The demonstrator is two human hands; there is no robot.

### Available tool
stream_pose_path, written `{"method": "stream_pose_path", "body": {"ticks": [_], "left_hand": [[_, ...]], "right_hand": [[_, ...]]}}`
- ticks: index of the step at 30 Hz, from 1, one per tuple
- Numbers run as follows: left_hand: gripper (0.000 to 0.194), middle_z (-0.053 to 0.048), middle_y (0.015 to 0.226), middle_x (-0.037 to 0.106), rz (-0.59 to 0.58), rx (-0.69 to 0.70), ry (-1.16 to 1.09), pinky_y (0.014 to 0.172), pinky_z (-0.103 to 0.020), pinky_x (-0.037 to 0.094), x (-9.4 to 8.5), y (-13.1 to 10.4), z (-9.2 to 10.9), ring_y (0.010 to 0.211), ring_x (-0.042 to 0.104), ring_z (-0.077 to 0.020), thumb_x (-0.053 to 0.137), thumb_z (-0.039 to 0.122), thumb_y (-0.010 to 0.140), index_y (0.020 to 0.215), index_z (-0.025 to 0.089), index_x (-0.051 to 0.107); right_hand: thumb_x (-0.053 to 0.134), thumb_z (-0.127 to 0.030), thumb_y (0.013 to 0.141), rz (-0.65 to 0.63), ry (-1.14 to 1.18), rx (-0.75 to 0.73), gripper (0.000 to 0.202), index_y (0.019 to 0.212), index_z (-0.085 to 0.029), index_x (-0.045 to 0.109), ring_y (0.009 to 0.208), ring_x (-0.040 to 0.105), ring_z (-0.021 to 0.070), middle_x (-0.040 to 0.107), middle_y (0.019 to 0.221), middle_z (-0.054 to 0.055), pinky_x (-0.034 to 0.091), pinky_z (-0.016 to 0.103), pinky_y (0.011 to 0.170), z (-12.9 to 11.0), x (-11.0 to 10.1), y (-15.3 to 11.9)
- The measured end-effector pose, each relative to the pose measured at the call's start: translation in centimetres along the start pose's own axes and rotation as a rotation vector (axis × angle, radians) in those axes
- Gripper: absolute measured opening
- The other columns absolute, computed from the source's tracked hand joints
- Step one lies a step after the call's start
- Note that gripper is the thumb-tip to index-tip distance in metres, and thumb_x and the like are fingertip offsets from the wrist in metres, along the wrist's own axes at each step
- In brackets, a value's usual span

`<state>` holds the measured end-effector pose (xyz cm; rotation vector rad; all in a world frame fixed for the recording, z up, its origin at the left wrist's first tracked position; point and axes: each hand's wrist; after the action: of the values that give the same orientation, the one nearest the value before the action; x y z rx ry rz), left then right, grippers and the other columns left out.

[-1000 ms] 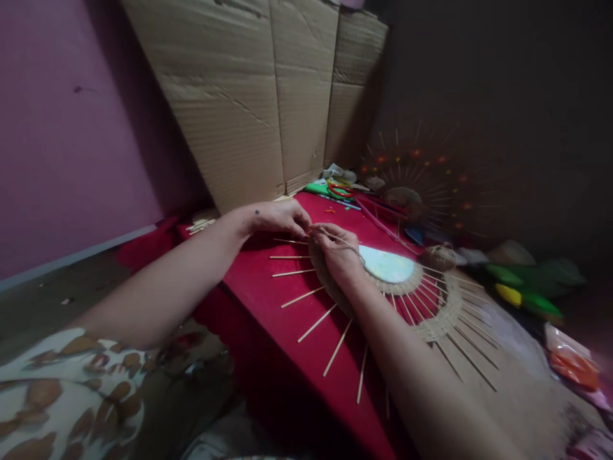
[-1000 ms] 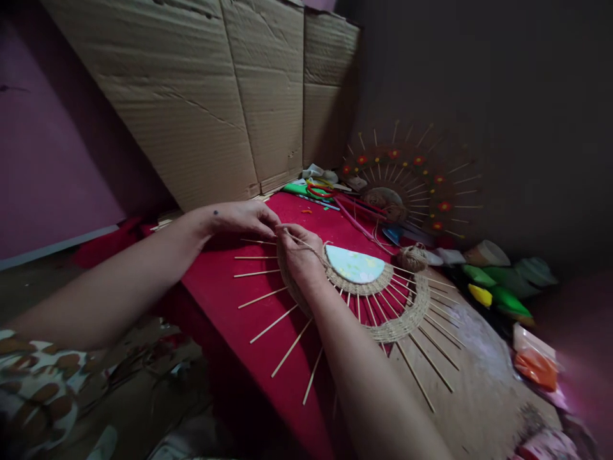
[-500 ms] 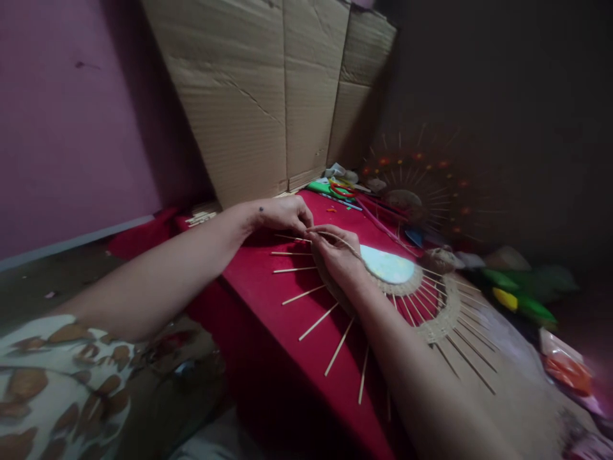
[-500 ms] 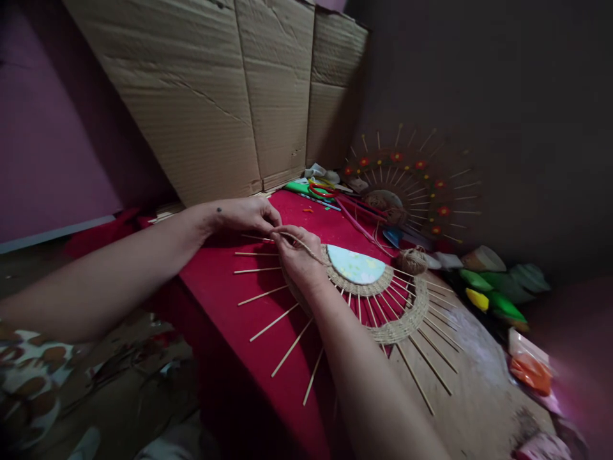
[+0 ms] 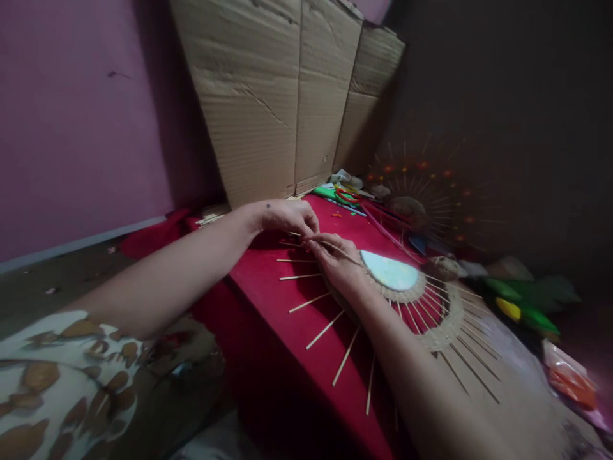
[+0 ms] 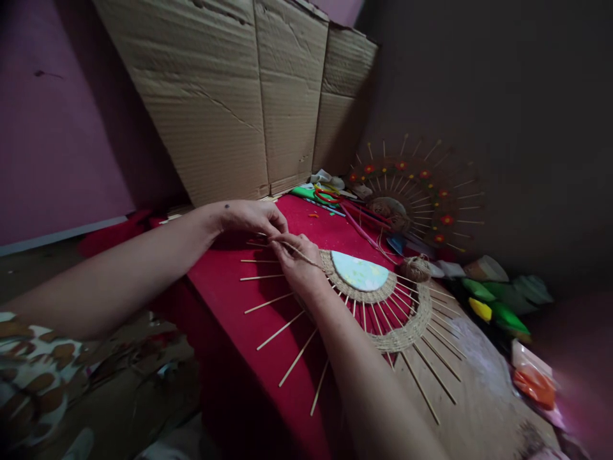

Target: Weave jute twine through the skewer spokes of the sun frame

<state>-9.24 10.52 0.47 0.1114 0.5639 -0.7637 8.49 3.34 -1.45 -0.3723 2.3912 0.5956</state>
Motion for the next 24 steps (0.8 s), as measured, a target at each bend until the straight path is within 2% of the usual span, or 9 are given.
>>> {"method": "stream_pose_path", "body": {"ticks": [4, 10, 13, 15, 17, 19, 20, 24], "left_hand": [[0.012, 0.002, 0.055, 0.064, 0.037, -0.022, 0.057, 0.046, -0.021, 0.033, 0.1, -0.2, 0.3, 0.048, 0.049, -0.0089, 0.073, 0.023, 0.061, 0.071, 0.017, 0.075], [0.016, 0.001, 0.063, 0.068, 0.045, -0.005, 0.085, 0.052, -0.020, 0.036, 0.2, 0.3, -0.3, 0.055, 0.054, -0.0103, 0.070, 0.018, 0.058, 0.073, 0.016, 0.072], [0.018, 0.002, 0.064, 0.067, 0.029, 0.010, 0.085, 0.054, -0.020, 0.037, 0.2, 0.6, -0.9, 0.059, 0.055, -0.0112, 0.066, 0.014, 0.058, 0.075, 0.016, 0.071], [0.018, 0.002, 0.064, 0.066, 0.028, 0.035, 0.108, 0.055, -0.020, 0.037, 0.2, 0.7, -1.0, 0.059, 0.054, -0.0111, 0.062, 0.012, 0.059, 0.075, 0.016, 0.069], [0.017, 0.003, 0.064, 0.063, 0.041, 0.067, 0.143, 0.055, -0.021, 0.036, 0.2, 0.6, -0.9, 0.059, 0.052, -0.0109, 0.060, 0.011, 0.058, 0.073, 0.015, 0.068], [0.016, 0.004, 0.062, 0.060, 0.054, 0.081, 0.164, 0.057, -0.021, 0.035, 0.3, 0.6, -0.6, 0.059, 0.050, -0.0106, 0.059, 0.009, 0.057, 0.070, 0.016, 0.066], [0.016, 0.004, 0.060, 0.058, 0.059, 0.082, 0.167, 0.057, -0.021, 0.035, 0.3, 0.5, -0.5, 0.059, 0.049, -0.0104, 0.058, 0.008, 0.056, 0.068, 0.016, 0.064], [0.016, 0.005, 0.058, 0.054, 0.073, 0.077, 0.171, 0.056, -0.021, 0.034, 0.3, 0.3, -0.2, 0.057, 0.046, -0.0099, 0.056, 0.006, 0.055, 0.067, 0.016, 0.061]], "right_hand": [[0.060, -0.025, 0.088, -0.040, -0.180, -0.111, 0.018, 0.097, -0.025, 0.075, 0.078, 0.061, 0.0153, 0.065, 0.085, 0.004, 0.047, 0.026, 0.072, 0.1, 0.4, 0.1], [0.049, -0.021, 0.092, -0.137, -0.235, -0.326, 0.027, 0.108, -0.022, 0.072, 0.092, 0.062, 0.0180, 0.068, 0.104, 0.009, 0.048, 0.031, 0.082, -0.4, 1.1, -0.3], [0.049, -0.013, 0.088, -0.218, -0.362, -0.539, 0.033, 0.112, -0.021, 0.069, 0.094, 0.060, 0.0203, 0.070, 0.106, 0.008, 0.044, 0.037, 0.088, -1.7, 1.2, -0.7], [0.047, -0.010, 0.086, -0.204, -0.406, -0.649, 0.032, 0.107, -0.019, 0.070, 0.094, 0.059, 0.0209, 0.071, 0.106, 0.008, 0.043, 0.038, 0.089, -2.2, 0.9, -0.6], [0.044, -0.009, 0.086, -0.067, -0.441, -0.571, 0.029, 0.098, -0.017, 0.069, 0.092, 0.059, 0.0215, 0.071, 0.101, 0.009, 0.043, 0.037, 0.088, -1.9, 0.5, 0.0], [0.044, -0.010, 0.085, 0.100, -0.469, -0.350, 0.026, 0.094, -0.017, 0.068, 0.090, 0.059, 0.0227, 0.070, 0.095, 0.011, 0.043, 0.037, 0.085, -0.7, 0.1, 0.8], [0.047, -0.011, 0.084, 0.142, -0.464, -0.245, 0.022, 0.092, -0.016, 0.066, 0.090, 0.059, 0.0231, 0.070, 0.095, 0.012, 0.044, 0.036, 0.084, 0.1, -0.1, 1.3], [0.054, -0.020, 0.085, 0.058, -0.320, -0.036, 0.022, 0.106, -0.017, 0.060, 0.083, 0.063, 0.0197, 0.070, 0.095, 0.008, 0.046, 0.031, 0.075, 2.5, -0.2, 2.5]]}}
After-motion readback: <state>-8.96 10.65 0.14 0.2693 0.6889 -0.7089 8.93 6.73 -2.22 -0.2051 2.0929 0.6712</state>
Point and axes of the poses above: each hand's wrist, its own y-axis towards the middle knuckle, its own x-axis out of the palm, z = x × y
